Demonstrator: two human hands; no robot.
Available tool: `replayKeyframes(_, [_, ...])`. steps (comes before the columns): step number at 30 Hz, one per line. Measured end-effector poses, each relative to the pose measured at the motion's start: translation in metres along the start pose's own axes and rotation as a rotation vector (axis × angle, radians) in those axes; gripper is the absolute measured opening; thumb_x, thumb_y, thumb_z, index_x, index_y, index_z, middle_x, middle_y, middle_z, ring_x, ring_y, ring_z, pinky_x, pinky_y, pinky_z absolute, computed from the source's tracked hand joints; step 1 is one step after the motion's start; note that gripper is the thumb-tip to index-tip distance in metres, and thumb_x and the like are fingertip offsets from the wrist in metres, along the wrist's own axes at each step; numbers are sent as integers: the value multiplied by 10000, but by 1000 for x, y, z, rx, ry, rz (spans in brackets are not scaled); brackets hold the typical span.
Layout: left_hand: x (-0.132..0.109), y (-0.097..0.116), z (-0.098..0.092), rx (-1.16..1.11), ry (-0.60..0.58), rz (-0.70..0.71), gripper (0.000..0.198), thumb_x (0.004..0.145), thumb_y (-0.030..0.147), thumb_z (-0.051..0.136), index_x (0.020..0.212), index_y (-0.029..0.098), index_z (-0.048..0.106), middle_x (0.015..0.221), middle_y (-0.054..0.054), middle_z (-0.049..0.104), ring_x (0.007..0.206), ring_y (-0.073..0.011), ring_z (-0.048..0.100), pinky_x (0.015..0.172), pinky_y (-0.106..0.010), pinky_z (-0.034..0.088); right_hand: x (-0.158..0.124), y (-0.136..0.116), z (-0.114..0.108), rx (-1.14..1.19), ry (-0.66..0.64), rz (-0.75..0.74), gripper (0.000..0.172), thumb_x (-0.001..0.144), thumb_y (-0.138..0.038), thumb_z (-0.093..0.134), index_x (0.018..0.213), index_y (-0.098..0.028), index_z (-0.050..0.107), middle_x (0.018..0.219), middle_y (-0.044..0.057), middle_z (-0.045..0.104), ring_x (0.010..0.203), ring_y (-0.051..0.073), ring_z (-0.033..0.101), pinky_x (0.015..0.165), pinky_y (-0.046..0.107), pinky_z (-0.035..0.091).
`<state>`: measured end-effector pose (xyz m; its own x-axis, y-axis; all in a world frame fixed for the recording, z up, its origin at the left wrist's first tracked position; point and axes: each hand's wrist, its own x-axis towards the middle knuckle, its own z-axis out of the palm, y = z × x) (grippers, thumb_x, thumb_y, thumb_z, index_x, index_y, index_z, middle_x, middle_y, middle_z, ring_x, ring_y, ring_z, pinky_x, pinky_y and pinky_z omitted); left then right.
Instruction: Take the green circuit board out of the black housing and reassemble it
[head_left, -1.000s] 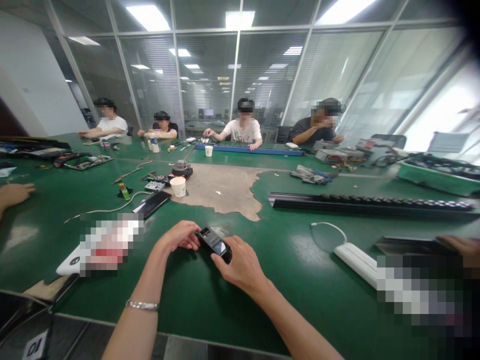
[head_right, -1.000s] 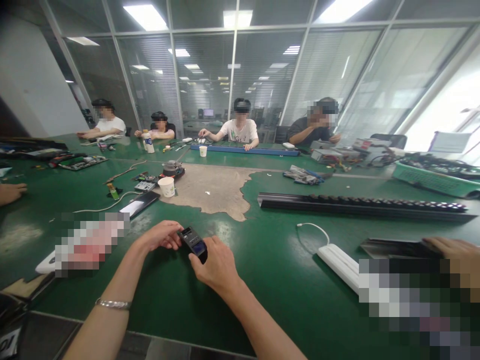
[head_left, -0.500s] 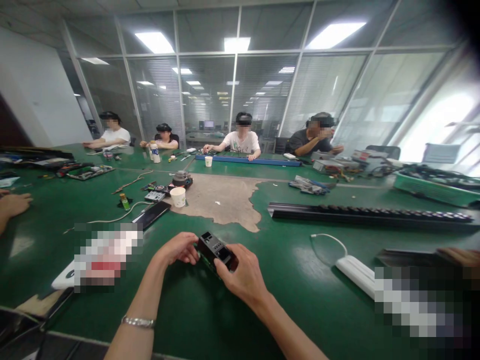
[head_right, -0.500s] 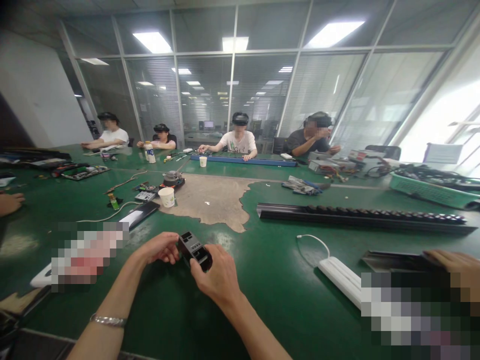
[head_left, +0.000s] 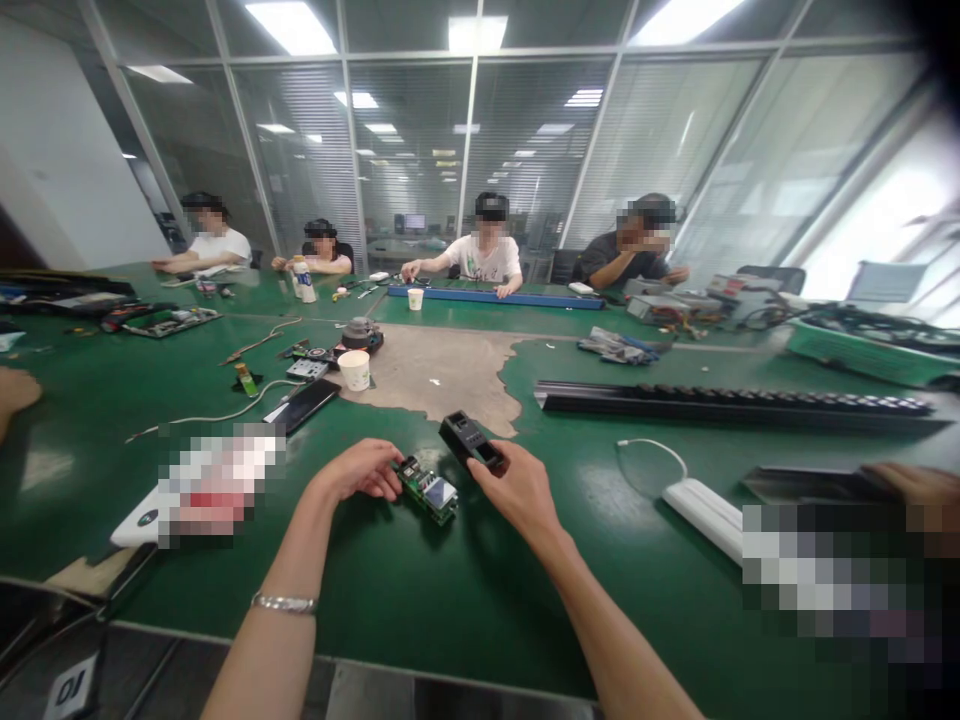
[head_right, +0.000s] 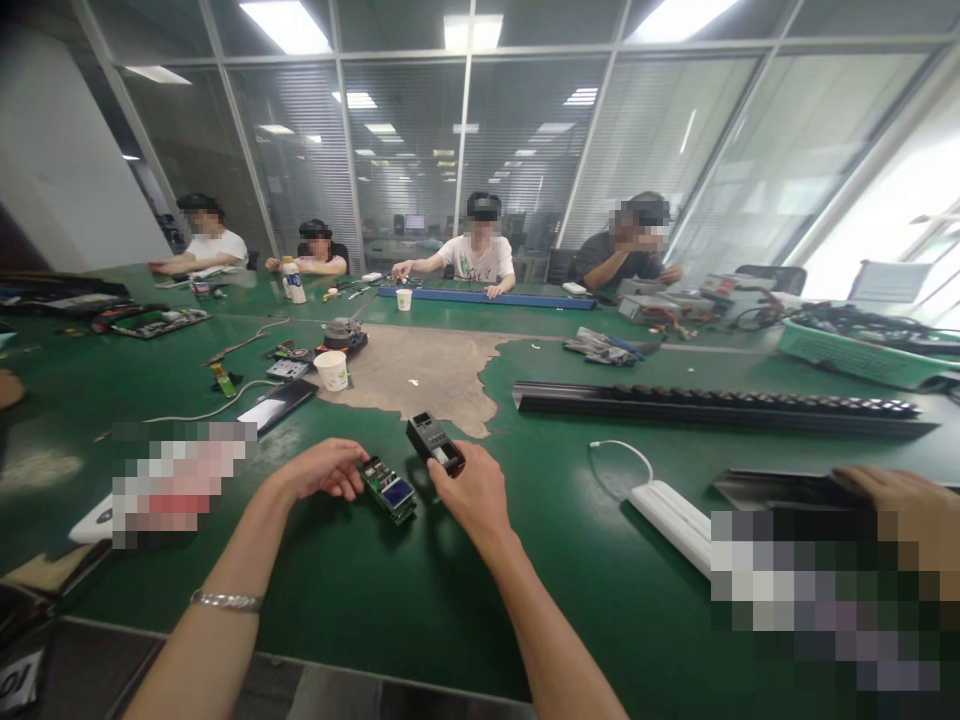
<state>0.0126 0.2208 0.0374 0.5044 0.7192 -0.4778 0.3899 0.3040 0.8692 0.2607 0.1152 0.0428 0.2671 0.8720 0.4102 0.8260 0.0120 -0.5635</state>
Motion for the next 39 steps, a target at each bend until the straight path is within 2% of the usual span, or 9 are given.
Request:
replayKeyframes(7, [-1, 2, 1, 0, -5, -5, 393, 794, 470, 592, 1001, 138, 553, 751, -132, 724, 580, -180, 687, 465, -200, 441, -3, 0, 2, -86, -61, -8, 300, 763, -396, 602, 960, -181, 668, 838, 50, 642, 766, 174, 574, 706, 272, 407])
replayKeyframes(15, [-3, 3, 3, 10, -8, 2, 399, 788, 493, 601, 966, 137, 569, 753, -131, 724, 582, -178, 686, 461, -197, 439, -9, 0, 13, -169, -110, 4, 280, 807, -417, 584, 962, -193, 651, 864, 58, 616, 798, 180, 584, 719, 275, 407])
replayKeyframes(19, [-2, 2, 3, 20, -16, 5, 389, 799, 492, 593, 945, 132, 587, 759, -130, 724, 582, -169, 684, 464, -193, 437, -13, -1, 15, -208, -111, 18, 338, 839, -457, 545, 1065, -218, 621, 924, 67, 607, 853, 201, 597, 724, 292, 418])
replayKeyframes(23, [0, 0, 1, 16, -20, -1, 405, 786, 504, 609, 946, 132, 592, 761, -128, 725, 589, -174, 687, 463, -194, 441, -13, -1, 14, -219, -100, 10, 490, 788, -488, 605, 1181, -198, 569, 1002, 93, 601, 916, 225, 592, 757, 308, 431])
replayKeyframes(25, [0, 0, 1, 13, -19, -7, 415, 775, 508, 621, 942, 129, 593, 761, -132, 725, 594, -180, 690, 463, -196, 445, -12, -1, 12, -204, -91, -4, 483, 783, -469, 612, 1180, -197, 570, 1010, 92, 603, 924, 221, 588, 773, 306, 432])
replayKeyframes(29, [0, 0, 0, 0, -17, -10, 405, 777, 491, 625, 938, 122, 591, 767, -141, 726, 596, -179, 690, 469, -195, 448, -8, 0, 9, -151, -95, -6, 311, 785, -408, 602, 1012, -199, 642, 915, 66, 622, 856, 200, 591, 766, 300, 432])
replayKeyframes(31, [-1, 0, 1, 3, -16, -7, 399, 775, 486, 625, 923, 117, 596, 766, -144, 726, 594, -177, 689, 467, -195, 443, -6, -2, 7, -110, -50, -2, 290, 777, -401, 599, 965, -187, 655, 880, 63, 630, 809, 193, 587, 748, 303, 436])
replayKeyframes(35, [-1, 0, 2, 4, -7, -13, 401, 749, 481, 643, 906, 115, 606, 760, -142, 724, 596, -182, 688, 481, -207, 450, -7, -17, 0, 77, 55, -62, 313, 788, -405, 576, 989, -178, 656, 845, 47, 646, 710, 164, 567, 701, 292, 448])
replayKeyframes(39, [-1, 0, 1, -20, 12, -26, 379, 734, 454, 651, 910, 122, 601, 740, -131, 722, 594, -183, 686, 491, -211, 454, -16, -35, -3, 204, 29, -127, 308, 793, -376, 583, 1023, -181, 646, 854, 45, 644, 664, 146, 549, 669, 278, 452])
